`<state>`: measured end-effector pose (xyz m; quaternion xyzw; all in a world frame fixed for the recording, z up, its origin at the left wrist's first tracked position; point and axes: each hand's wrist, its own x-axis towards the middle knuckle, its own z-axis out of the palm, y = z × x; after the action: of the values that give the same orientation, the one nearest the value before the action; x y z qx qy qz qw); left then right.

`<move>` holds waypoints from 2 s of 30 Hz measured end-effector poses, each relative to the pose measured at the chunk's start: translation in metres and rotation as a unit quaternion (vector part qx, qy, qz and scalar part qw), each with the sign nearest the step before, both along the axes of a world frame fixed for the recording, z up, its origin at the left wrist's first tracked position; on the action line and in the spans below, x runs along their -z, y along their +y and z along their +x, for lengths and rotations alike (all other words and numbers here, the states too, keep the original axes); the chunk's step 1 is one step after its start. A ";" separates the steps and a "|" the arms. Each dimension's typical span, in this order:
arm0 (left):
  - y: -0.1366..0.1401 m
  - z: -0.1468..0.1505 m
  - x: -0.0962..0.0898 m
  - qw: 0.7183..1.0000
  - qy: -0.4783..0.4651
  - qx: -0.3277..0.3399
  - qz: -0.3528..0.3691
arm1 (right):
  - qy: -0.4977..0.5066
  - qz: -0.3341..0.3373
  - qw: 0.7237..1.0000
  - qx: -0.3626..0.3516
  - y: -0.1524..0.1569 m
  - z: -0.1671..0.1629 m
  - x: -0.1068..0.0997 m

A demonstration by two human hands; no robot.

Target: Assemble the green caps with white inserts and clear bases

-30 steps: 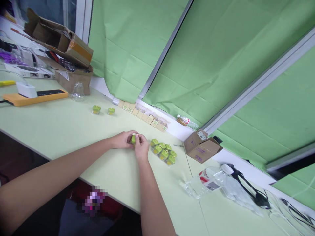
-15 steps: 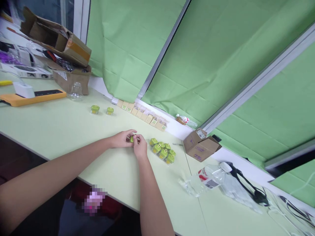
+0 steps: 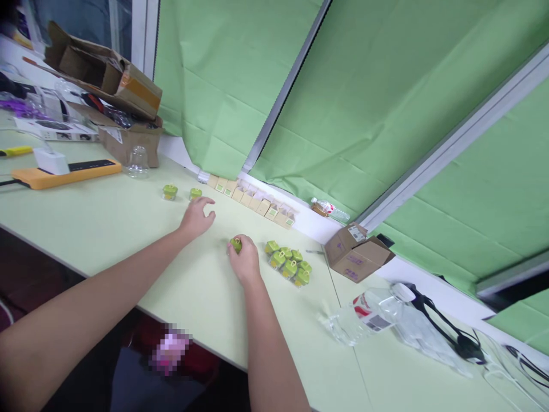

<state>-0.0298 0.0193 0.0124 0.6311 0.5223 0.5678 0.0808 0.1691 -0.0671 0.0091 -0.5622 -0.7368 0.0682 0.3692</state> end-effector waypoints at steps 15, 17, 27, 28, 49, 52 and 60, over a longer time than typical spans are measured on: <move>0.042 -0.089 0.025 0.964 0.132 -0.127 -0.194 | -0.112 0.136 0.968 0.180 -0.003 0.012 -0.009; 0.031 -0.080 0.018 0.952 0.181 -0.126 -0.211 | -0.096 0.142 0.976 0.137 -0.003 0.007 -0.008; -0.048 0.018 -0.020 0.933 0.335 0.122 -0.045 | 0.129 -0.028 0.989 0.061 0.012 -0.001 0.010; -0.051 0.023 -0.021 0.938 0.321 0.129 -0.019 | 0.147 -0.041 0.986 0.062 0.014 0.001 0.012; -0.039 0.021 0.015 0.930 0.161 0.312 -0.107 | 0.192 -0.077 0.977 -0.046 0.015 -0.007 0.012; -0.040 0.022 0.015 0.923 0.162 0.335 -0.100 | 0.221 -0.074 0.970 -0.067 0.015 -0.007 0.010; -0.040 0.020 0.011 0.913 0.166 0.352 -0.123 | 0.323 -0.085 0.939 -0.080 0.014 -0.012 0.005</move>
<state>-0.0100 -0.0204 0.0011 0.8444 0.3379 0.3208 0.2645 0.1573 -0.0533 0.0036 -0.4787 -0.6116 0.3381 0.5315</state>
